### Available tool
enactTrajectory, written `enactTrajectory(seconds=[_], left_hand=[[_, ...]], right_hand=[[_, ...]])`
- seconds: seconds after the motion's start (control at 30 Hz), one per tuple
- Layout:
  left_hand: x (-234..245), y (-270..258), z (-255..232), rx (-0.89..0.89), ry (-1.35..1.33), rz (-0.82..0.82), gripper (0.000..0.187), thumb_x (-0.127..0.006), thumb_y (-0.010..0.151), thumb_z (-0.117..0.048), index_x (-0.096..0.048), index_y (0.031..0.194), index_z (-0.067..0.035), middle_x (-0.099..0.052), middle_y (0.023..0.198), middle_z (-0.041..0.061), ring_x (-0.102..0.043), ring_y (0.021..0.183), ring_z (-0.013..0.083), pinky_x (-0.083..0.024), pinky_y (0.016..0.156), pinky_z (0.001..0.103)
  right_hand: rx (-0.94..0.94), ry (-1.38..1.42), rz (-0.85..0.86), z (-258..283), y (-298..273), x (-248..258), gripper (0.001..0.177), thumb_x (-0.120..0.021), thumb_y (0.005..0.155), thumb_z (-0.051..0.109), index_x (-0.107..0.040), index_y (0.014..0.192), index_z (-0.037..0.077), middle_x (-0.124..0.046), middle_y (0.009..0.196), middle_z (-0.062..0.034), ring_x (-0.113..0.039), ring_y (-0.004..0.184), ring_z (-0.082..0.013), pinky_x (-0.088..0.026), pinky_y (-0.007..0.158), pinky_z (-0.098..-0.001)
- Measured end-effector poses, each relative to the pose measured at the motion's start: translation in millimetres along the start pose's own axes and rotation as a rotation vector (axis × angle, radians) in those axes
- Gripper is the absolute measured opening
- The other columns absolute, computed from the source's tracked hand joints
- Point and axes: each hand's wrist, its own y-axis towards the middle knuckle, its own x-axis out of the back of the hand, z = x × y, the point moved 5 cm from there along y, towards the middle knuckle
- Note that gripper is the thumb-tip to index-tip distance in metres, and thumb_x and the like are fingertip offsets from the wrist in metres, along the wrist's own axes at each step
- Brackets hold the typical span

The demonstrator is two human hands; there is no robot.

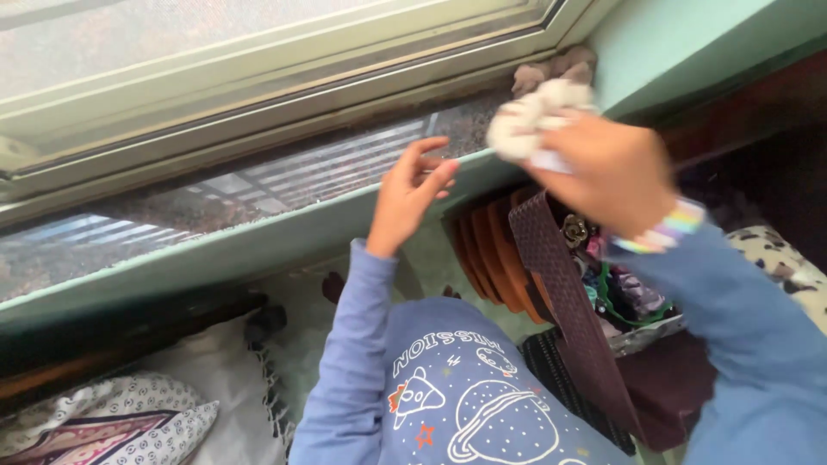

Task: Organize hair scrunchies, clips, and accessories by arranging them on a windowsill and in a storage bin.

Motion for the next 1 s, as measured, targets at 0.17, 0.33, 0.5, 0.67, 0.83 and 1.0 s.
enactTrajectory(seconds=[0.17, 0.33, 0.5, 0.67, 0.83, 1.0], left_hand=[[-30.9, 54.9, 45.4, 0.057, -0.045, -0.028, 0.039, -0.075, 0.093, -0.019, -0.061, 0.127, -0.004, -0.077, 0.101, 0.009, -0.075, 0.084, 0.0126, -0.061, 0.066, 0.026], [-29.5, 66.6, 44.7, 0.007, -0.119, -0.072, 0.032, -0.071, 0.096, -0.011, -0.063, 0.125, -0.002, -0.076, 0.105, 0.01, -0.075, 0.087, 0.0138, -0.064, 0.067, 0.027], [-56.8, 76.8, 24.8, -0.149, -0.299, 0.144, 0.033, -0.066, 0.101, -0.002, -0.061, 0.133, -0.003, -0.073, 0.116, 0.008, -0.071, 0.1, 0.0117, -0.064, 0.078, 0.028], [-117.8, 126.1, 45.4, -0.175, -0.399, 0.18, 0.038, -0.066, 0.1, 0.002, -0.062, 0.137, -0.005, -0.07, 0.123, 0.007, -0.071, 0.101, 0.0138, -0.063, 0.077, 0.03], [-134.8, 131.7, 34.2, -0.095, 0.013, -0.132, 0.046, -0.075, 0.088, -0.015, -0.065, 0.133, -0.016, -0.069, 0.107, 0.01, -0.074, 0.082, 0.0218, -0.062, 0.07, 0.035], [-127.6, 110.4, 21.1, -0.199, 0.329, -0.359, 0.057, -0.082, 0.082, -0.034, -0.062, 0.134, -0.024, -0.066, 0.1, 0.011, -0.07, 0.089, 0.0279, -0.058, 0.079, 0.042]], right_hand=[[0.056, 0.007, 0.154, -4.0, 26.6, -105.2, 0.024, -0.08, 0.086, 0.024, -0.069, 0.1, 0.008, -0.066, 0.093, -0.0085, -0.07, 0.083, -0.0313, -0.055, 0.068, -0.0421], [-0.006, 0.03, 0.149, -18.6, 28.7, -86.8, 0.033, -0.082, 0.083, 0.026, -0.071, 0.108, 0.009, -0.068, 0.101, -0.0087, -0.069, 0.084, -0.0323, -0.055, 0.069, -0.0428], [-0.013, -0.012, 0.027, -44.4, 14.4, -59.0, 0.028, -0.077, 0.086, 0.017, -0.073, 0.113, 0.01, -0.07, 0.112, -0.0071, -0.07, 0.09, -0.0308, -0.057, 0.073, -0.0408], [0.007, -0.295, -0.05, -89.4, 6.5, -50.2, 0.011, -0.076, 0.099, 0.011, -0.073, 0.109, 0.011, -0.07, 0.108, -0.003, -0.07, 0.09, -0.0263, -0.057, 0.079, -0.0393], [-0.036, -0.336, -0.001, -111.6, 6.3, -64.6, 0.018, -0.076, 0.094, 0.015, -0.074, 0.111, 0.014, -0.069, 0.109, -0.0029, -0.071, 0.088, -0.028, -0.056, 0.074, -0.04], [-0.074, -0.389, 0.108, -112.6, 3.6, -71.5, 0.022, -0.077, 0.09, 0.017, -0.075, 0.112, 0.016, -0.071, 0.111, -0.0019, -0.071, 0.085, -0.0281, -0.056, 0.069, -0.0405]])
